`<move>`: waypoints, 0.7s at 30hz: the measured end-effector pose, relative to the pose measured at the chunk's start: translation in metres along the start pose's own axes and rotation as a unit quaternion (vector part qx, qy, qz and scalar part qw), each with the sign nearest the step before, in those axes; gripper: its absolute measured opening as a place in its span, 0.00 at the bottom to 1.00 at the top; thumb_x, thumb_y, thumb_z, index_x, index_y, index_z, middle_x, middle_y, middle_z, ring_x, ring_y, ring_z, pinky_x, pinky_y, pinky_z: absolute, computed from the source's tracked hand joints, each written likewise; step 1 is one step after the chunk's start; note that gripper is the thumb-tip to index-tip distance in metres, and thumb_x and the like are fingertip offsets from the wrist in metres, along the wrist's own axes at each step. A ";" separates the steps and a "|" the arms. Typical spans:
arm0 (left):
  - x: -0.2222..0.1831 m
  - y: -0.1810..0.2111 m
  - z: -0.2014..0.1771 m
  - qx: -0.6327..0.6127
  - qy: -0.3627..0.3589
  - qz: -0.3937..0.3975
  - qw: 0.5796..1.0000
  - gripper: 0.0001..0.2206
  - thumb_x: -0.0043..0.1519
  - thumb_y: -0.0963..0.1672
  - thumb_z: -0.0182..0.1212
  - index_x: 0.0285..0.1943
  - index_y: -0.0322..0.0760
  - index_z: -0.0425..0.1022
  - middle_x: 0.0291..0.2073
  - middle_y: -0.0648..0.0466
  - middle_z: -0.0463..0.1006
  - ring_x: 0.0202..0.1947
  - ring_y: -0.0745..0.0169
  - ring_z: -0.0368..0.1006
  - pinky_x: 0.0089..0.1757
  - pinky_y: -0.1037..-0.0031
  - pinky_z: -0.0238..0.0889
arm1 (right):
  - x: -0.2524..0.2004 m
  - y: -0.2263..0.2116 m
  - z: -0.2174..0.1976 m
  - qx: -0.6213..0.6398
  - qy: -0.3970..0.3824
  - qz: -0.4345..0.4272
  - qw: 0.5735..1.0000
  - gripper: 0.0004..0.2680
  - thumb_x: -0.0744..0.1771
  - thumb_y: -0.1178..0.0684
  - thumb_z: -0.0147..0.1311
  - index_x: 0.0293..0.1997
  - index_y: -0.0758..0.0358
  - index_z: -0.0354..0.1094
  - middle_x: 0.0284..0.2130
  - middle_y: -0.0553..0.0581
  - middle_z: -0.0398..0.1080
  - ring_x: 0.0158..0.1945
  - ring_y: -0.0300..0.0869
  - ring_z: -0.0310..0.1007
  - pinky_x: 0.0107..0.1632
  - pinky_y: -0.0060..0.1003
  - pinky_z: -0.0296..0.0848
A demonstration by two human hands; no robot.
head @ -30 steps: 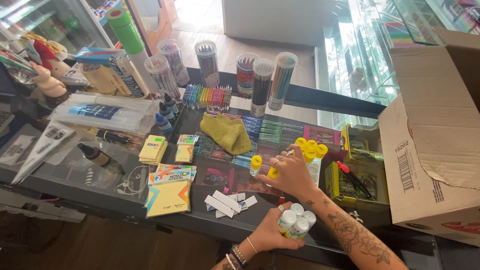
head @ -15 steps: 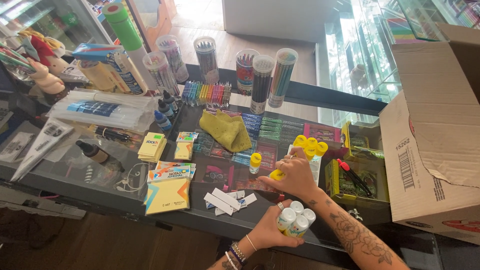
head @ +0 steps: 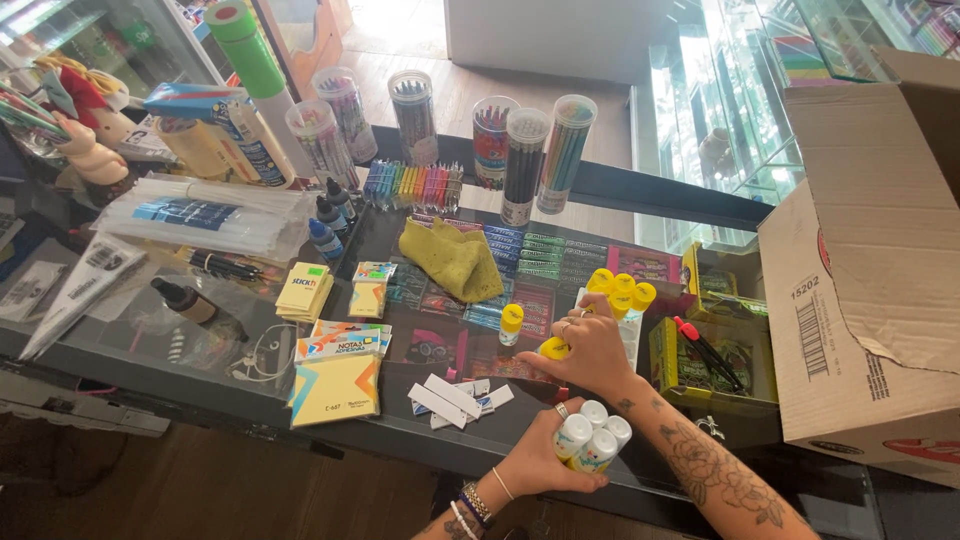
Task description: Applying a substance inside small yellow caps and organizing them on a workspace.
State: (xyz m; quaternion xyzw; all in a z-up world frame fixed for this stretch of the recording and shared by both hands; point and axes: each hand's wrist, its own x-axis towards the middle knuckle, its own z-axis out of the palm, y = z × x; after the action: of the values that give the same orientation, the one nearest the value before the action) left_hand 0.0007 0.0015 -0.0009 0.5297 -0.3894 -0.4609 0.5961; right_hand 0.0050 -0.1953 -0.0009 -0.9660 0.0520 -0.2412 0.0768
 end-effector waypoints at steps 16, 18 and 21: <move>0.000 -0.003 0.000 0.013 0.005 0.015 1.000 0.23 0.49 0.48 0.79 0.50 0.43 0.73 0.40 0.62 0.79 0.43 0.74 0.71 0.44 0.76 0.64 | -0.001 0.000 0.003 -0.015 -0.005 -0.013 1.000 0.24 0.65 0.26 0.60 0.25 0.61 0.80 0.20 0.53 0.78 0.29 0.43 0.75 0.62 0.52 0.60; 0.000 -0.004 0.001 0.020 0.007 0.021 1.000 0.23 0.49 0.48 0.79 0.50 0.43 0.73 0.40 0.63 0.79 0.42 0.75 0.71 0.44 0.76 0.63 | -0.001 -0.001 -0.007 -0.016 -0.005 -0.019 1.000 0.24 0.65 0.26 0.60 0.23 0.61 0.80 0.19 0.53 0.77 0.28 0.43 0.74 0.62 0.52 0.59; 0.000 -0.004 0.000 0.028 0.020 -0.017 0.999 0.27 0.46 0.50 0.79 0.53 0.42 0.73 0.42 0.63 0.77 0.46 0.75 0.70 0.46 0.78 0.64 | -0.001 0.008 -0.033 0.005 0.096 -0.085 0.992 0.23 0.64 0.31 0.68 0.15 0.58 0.70 0.13 0.48 0.71 0.19 0.40 0.69 0.61 0.49 0.63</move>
State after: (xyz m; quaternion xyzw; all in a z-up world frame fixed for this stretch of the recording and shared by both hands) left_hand -0.0001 0.0017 -0.0051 0.5620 -0.3808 -0.4490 0.5810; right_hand -0.0125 -0.2069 0.0258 -0.9390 -0.0248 -0.3383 0.0559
